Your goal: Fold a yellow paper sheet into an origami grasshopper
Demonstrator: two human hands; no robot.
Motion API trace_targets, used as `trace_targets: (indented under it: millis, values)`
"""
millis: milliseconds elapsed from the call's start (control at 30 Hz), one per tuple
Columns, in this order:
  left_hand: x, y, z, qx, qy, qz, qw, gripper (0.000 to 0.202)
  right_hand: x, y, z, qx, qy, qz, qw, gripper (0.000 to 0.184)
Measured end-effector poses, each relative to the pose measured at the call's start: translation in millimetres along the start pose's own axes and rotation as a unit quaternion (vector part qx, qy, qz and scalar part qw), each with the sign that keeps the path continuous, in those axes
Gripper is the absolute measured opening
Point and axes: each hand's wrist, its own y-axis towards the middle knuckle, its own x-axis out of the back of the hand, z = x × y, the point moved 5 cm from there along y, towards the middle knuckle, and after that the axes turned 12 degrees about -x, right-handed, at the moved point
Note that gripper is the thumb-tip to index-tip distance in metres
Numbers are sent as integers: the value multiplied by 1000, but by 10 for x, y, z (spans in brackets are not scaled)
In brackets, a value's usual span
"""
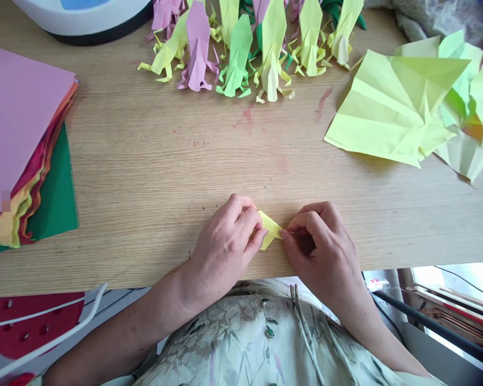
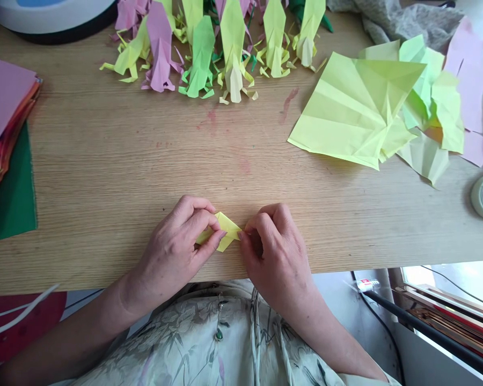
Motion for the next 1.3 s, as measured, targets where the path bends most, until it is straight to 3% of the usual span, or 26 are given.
trace_targets:
  millis: [133,300,433,667,833,1000,1133,1300]
  values:
    - [1,-22,-26,-24,-2,-8,1000,10,-6,-10,-2,-10,8,11,1000,9]
    - [51,-149,-101,-107,31,0,994,20,-20,-13,-2,-3,28,14,999,9]
    - [66,-269,-172,-161,91,33,982,32,-28,-24,-9,12,28,1,1000,11]
    - [21,-374,-269,-193,179,85,961,42,-28,-39,-27,22,38,-14,999,11]
    - [-15,-395,-312,-185,195,112,957,42,-28,-36,-28,32,42,-20,998,13]
    - [-22,-387,-314,-171,183,101,963,40,-17,-101,-28,56,39,-42,997,16]
    - [-19,-381,-304,-162,166,98,968,40,-18,-249,-4,116,-14,-86,989,23]
    - [5,-383,-252,-128,132,86,979,40,-142,-405,41,166,-116,-68,977,37]
